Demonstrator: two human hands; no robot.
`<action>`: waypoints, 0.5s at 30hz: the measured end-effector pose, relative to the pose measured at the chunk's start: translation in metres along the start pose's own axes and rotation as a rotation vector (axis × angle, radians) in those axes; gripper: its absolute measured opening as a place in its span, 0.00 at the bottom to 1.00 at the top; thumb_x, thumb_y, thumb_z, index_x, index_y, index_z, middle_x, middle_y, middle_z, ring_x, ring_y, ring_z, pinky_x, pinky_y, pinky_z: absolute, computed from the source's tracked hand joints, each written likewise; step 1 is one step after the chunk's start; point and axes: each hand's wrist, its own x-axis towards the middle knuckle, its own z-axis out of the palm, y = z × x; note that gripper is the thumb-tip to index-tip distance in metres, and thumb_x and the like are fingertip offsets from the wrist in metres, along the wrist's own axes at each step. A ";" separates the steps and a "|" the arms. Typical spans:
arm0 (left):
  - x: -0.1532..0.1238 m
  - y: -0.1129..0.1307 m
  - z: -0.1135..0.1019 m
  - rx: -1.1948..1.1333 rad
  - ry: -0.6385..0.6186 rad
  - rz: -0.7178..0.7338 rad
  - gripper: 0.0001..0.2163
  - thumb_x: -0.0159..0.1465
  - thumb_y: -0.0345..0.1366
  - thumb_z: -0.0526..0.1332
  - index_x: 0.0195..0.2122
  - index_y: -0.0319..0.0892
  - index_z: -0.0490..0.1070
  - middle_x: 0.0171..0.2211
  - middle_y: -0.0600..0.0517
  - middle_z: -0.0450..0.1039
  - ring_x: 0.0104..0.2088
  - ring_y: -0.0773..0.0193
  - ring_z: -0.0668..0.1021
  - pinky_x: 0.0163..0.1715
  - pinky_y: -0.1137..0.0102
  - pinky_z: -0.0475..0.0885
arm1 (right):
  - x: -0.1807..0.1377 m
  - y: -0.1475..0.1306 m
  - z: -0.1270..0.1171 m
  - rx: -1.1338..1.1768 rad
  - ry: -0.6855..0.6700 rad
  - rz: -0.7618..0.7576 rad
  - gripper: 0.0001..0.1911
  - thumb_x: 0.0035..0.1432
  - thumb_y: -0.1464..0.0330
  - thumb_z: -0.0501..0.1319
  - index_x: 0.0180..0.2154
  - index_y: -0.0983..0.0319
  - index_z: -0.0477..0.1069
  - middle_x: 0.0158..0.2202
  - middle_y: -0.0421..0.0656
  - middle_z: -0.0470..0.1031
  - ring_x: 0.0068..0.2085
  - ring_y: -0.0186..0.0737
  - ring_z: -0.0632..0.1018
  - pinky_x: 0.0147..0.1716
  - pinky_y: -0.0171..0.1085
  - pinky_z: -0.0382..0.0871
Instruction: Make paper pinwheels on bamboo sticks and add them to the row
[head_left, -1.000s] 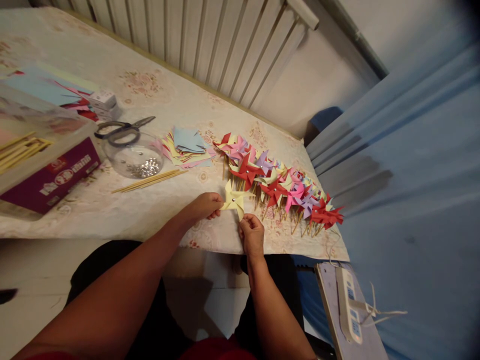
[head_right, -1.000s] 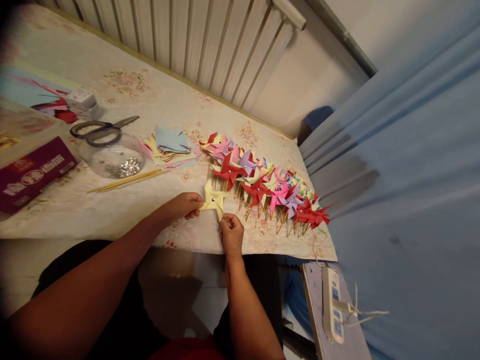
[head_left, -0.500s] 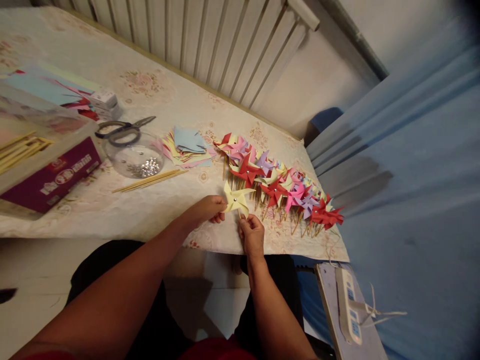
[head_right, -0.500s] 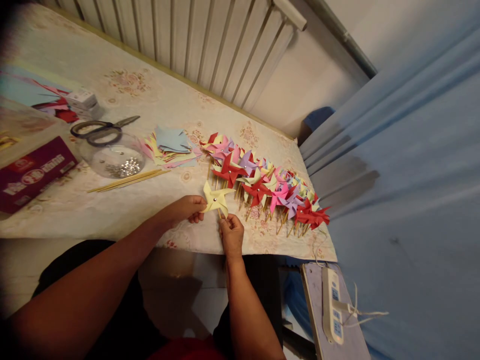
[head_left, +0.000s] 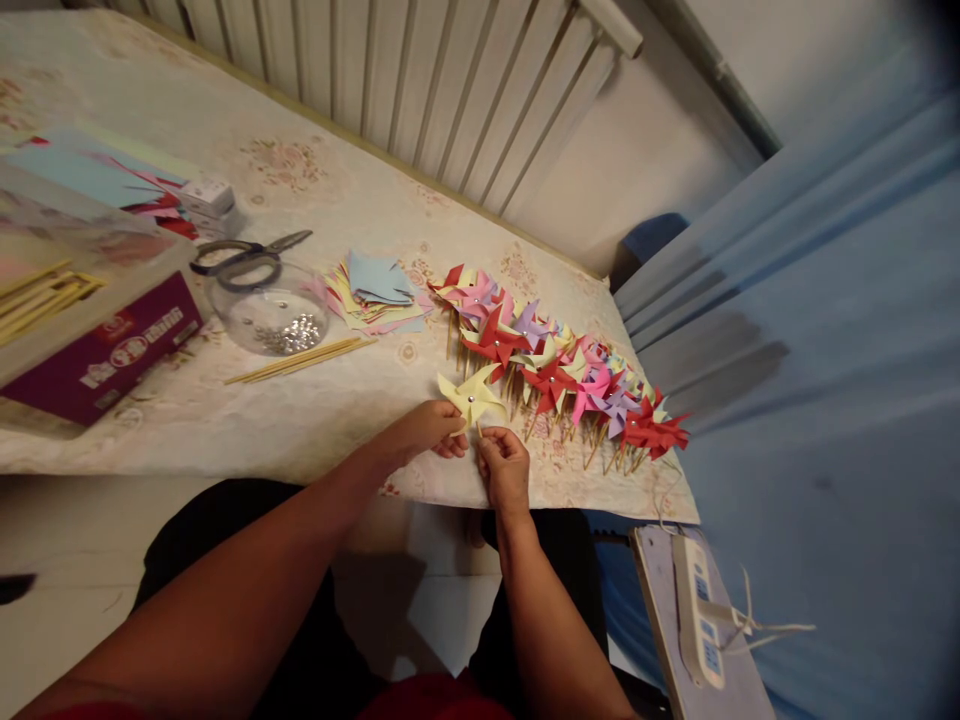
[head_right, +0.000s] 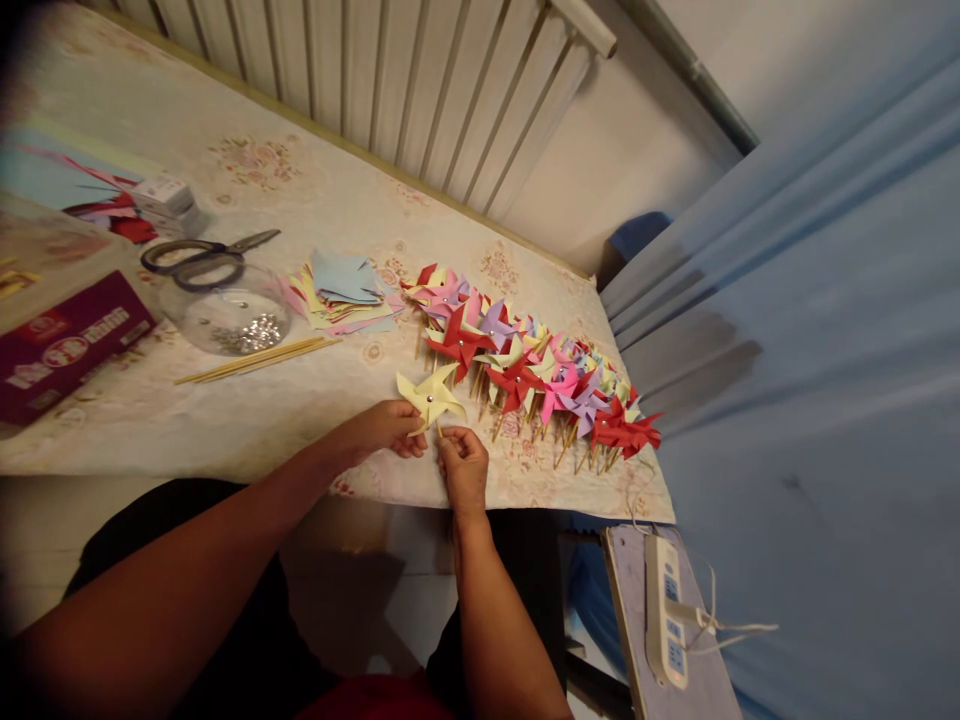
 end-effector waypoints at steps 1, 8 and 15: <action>-0.001 0.001 0.000 -0.012 0.004 -0.006 0.06 0.58 0.36 0.59 0.32 0.39 0.68 0.27 0.50 0.75 0.27 0.64 0.79 0.29 0.71 0.71 | 0.000 0.000 0.000 0.001 0.001 -0.002 0.11 0.50 0.63 0.65 0.34 0.61 0.70 0.16 0.29 0.60 0.16 0.27 0.58 0.16 0.29 0.50; -0.009 0.006 -0.016 -0.016 0.205 -0.023 0.08 0.55 0.35 0.62 0.34 0.40 0.67 0.28 0.52 0.73 0.27 0.65 0.78 0.26 0.72 0.70 | 0.001 0.003 -0.001 0.025 -0.002 -0.006 0.10 0.50 0.63 0.64 0.34 0.61 0.70 0.18 0.30 0.62 0.16 0.26 0.59 0.15 0.29 0.49; -0.020 -0.012 -0.027 0.244 0.680 0.153 0.06 0.58 0.31 0.54 0.36 0.42 0.66 0.30 0.53 0.73 0.25 0.67 0.74 0.28 0.71 0.70 | 0.001 0.001 -0.001 0.055 -0.019 -0.009 0.10 0.49 0.64 0.64 0.33 0.61 0.70 0.18 0.30 0.62 0.17 0.27 0.60 0.16 0.29 0.50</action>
